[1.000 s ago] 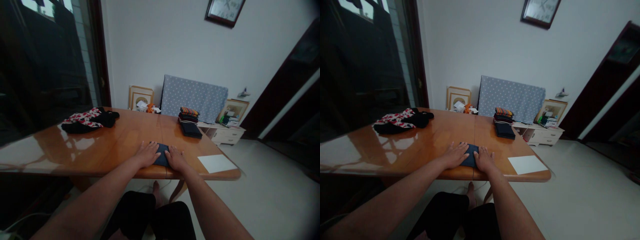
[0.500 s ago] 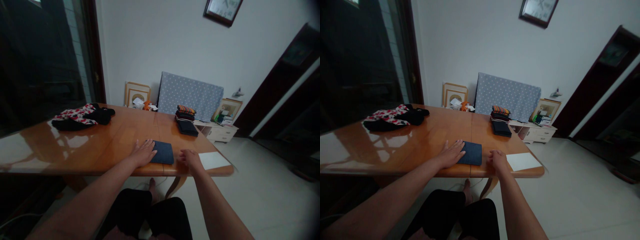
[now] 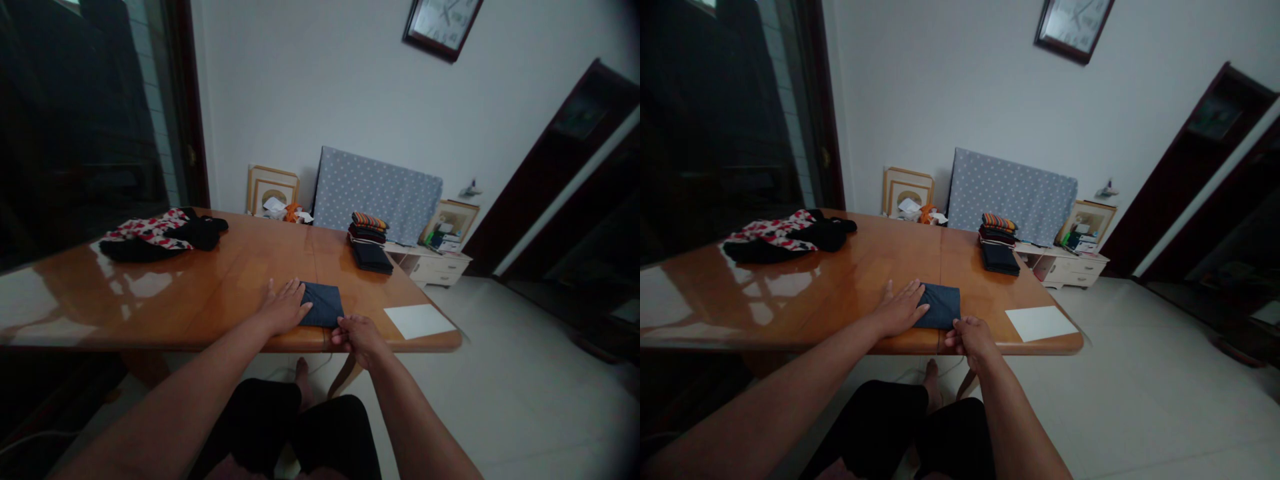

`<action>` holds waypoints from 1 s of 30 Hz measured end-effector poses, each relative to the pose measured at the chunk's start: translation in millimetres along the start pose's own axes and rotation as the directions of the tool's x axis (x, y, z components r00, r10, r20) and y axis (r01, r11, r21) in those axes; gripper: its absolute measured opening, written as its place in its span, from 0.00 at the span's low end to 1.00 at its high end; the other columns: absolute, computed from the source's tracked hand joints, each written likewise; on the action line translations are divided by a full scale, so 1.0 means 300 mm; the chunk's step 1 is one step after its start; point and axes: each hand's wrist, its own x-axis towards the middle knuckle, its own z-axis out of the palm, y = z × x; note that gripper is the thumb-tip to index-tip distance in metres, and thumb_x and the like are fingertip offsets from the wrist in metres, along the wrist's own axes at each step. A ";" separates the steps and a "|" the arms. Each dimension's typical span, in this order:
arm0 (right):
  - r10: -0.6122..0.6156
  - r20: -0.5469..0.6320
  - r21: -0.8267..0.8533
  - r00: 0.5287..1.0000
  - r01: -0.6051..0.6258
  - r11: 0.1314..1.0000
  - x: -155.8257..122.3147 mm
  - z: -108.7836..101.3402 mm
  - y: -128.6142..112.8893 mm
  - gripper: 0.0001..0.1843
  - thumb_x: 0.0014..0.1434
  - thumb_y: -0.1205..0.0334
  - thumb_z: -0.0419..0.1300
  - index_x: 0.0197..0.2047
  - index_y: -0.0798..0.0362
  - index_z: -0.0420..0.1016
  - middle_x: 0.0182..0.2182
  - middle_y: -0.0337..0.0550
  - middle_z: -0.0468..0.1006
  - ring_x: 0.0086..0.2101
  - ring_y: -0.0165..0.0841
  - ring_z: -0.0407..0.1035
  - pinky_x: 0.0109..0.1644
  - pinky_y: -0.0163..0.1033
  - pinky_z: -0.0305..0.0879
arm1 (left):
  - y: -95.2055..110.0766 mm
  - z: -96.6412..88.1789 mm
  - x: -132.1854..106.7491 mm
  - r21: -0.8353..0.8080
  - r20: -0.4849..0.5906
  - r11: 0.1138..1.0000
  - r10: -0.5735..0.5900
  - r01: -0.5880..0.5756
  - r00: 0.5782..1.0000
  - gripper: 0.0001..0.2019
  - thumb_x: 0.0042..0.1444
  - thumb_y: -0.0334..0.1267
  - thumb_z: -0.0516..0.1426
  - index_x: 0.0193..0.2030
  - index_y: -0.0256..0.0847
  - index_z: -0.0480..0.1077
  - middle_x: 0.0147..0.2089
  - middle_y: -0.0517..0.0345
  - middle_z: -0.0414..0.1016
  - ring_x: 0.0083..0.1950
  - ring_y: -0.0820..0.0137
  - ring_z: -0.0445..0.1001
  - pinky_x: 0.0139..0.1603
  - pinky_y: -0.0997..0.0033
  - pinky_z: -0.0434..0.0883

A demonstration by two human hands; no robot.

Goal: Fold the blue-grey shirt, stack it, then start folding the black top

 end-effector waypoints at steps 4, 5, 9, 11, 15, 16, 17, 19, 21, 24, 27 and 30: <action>0.007 -0.009 -0.075 1.000 -0.008 0.997 -0.005 -0.002 -0.001 0.08 0.62 0.64 0.55 0.30 0.54 0.67 0.23 0.47 0.78 0.20 0.29 0.72 0.17 0.28 0.52 | 0.002 -0.004 0.001 0.000 0.022 1.000 -0.009 0.009 1.000 0.36 0.67 0.59 0.38 0.74 0.39 0.52 0.76 0.41 0.45 0.77 0.52 0.42 0.68 0.30 0.25; 0.008 -0.003 -0.102 1.000 -0.008 0.995 -0.004 -0.007 -0.005 0.08 0.61 0.64 0.55 0.30 0.54 0.67 0.23 0.47 0.78 0.20 0.29 0.71 0.17 0.28 0.52 | 0.002 -0.003 0.002 -0.001 0.023 1.000 -0.010 0.010 1.000 0.36 0.67 0.59 0.38 0.74 0.39 0.53 0.76 0.41 0.45 0.77 0.52 0.42 0.68 0.30 0.25; -0.074 -0.068 -0.244 0.995 0.055 0.968 0.023 -0.051 -0.026 0.11 0.60 0.58 0.56 0.28 0.54 0.69 0.20 0.43 0.75 0.16 0.27 0.65 0.17 0.30 0.51 | -0.004 -0.001 0.005 -0.004 0.025 1.000 -0.007 0.007 1.000 0.37 0.66 0.60 0.38 0.74 0.38 0.52 0.77 0.41 0.44 0.77 0.52 0.42 0.68 0.29 0.26; -0.212 -0.162 -0.334 0.964 0.149 0.931 0.048 -0.080 -0.040 0.14 0.60 0.53 0.55 0.28 0.53 0.69 0.20 0.41 0.75 0.17 0.28 0.64 0.18 0.32 0.54 | -0.014 -0.006 0.010 -0.015 0.034 1.000 0.013 -0.013 0.999 0.38 0.66 0.62 0.38 0.74 0.39 0.52 0.77 0.42 0.44 0.77 0.51 0.42 0.68 0.28 0.27; -0.531 -0.182 -0.593 0.827 0.339 0.731 0.096 -0.096 -0.086 0.20 0.63 0.48 0.51 0.34 0.53 0.75 0.33 0.48 0.81 0.32 0.37 0.75 0.36 0.39 0.70 | -0.032 -0.038 0.030 -0.051 -0.017 0.999 0.014 -0.015 1.000 0.35 0.67 0.60 0.35 0.74 0.43 0.51 0.76 0.47 0.46 0.77 0.54 0.43 0.70 0.31 0.29; -0.587 -0.135 -0.654 0.799 0.373 0.658 0.105 -0.084 -0.099 0.21 0.64 0.48 0.49 0.38 0.53 0.78 0.38 0.51 0.82 0.39 0.40 0.76 0.44 0.42 0.71 | -0.034 -0.048 0.037 -0.058 -0.033 0.998 0.004 -0.006 0.999 0.34 0.68 0.58 0.35 0.74 0.44 0.51 0.76 0.48 0.47 0.77 0.55 0.44 0.70 0.31 0.29; -0.624 -0.075 -0.701 0.777 0.404 0.587 0.112 -0.066 -0.111 0.23 0.65 0.48 0.48 0.43 0.54 0.79 0.43 0.52 0.81 0.46 0.41 0.75 0.51 0.44 0.69 | -0.034 -0.057 0.043 -0.061 -0.043 0.998 -0.004 0.002 0.999 0.33 0.68 0.57 0.34 0.74 0.45 0.51 0.76 0.49 0.48 0.77 0.56 0.44 0.70 0.32 0.29; -0.644 0.059 -0.755 0.763 0.456 0.472 0.128 -0.016 -0.124 0.27 0.67 0.49 0.45 0.55 0.55 0.77 0.55 0.54 0.77 0.57 0.41 0.68 0.63 0.46 0.60 | -0.031 -0.069 0.055 -0.059 -0.042 0.998 -0.005 0.003 0.999 0.32 0.69 0.56 0.34 0.74 0.45 0.52 0.76 0.50 0.49 0.77 0.57 0.45 0.70 0.32 0.28; -0.591 0.175 -0.788 0.788 0.472 0.395 0.146 0.035 -0.120 0.30 0.69 0.49 0.43 0.64 0.56 0.69 0.64 0.54 0.67 0.65 0.41 0.58 0.69 0.48 0.51 | -0.029 -0.068 0.060 -0.049 -0.016 0.999 0.004 -0.005 1.000 0.32 0.69 0.55 0.34 0.74 0.45 0.53 0.76 0.49 0.48 0.77 0.57 0.45 0.69 0.31 0.27; -0.449 0.260 -0.841 0.855 0.429 0.329 0.177 0.079 -0.084 0.33 0.70 0.47 0.43 0.70 0.56 0.60 0.70 0.54 0.56 0.70 0.44 0.45 0.72 0.56 0.39 | -0.038 -0.051 0.056 -0.037 0.061 0.999 0.002 0.000 0.998 0.33 0.69 0.56 0.35 0.74 0.44 0.53 0.76 0.48 0.46 0.77 0.56 0.44 0.69 0.29 0.28; -0.367 0.250 -0.874 0.896 0.372 0.313 0.200 0.077 -0.039 0.34 0.70 0.47 0.42 0.71 0.57 0.57 0.71 0.55 0.52 0.71 0.45 0.42 0.71 0.59 0.34 | -0.057 -0.028 0.045 -0.034 0.096 0.999 -0.021 0.024 0.995 0.33 0.69 0.56 0.34 0.74 0.43 0.51 0.76 0.48 0.46 0.77 0.54 0.43 0.69 0.28 0.31; -0.366 0.230 -0.882 0.902 0.352 0.313 0.209 0.064 -0.012 0.33 0.71 0.48 0.41 0.72 0.56 0.55 0.71 0.54 0.51 0.71 0.44 0.40 0.72 0.58 0.32 | -0.069 -0.012 0.040 -0.036 0.088 0.999 -0.033 0.036 0.996 0.33 0.69 0.56 0.34 0.75 0.44 0.50 0.76 0.48 0.46 0.77 0.53 0.42 0.69 0.29 0.31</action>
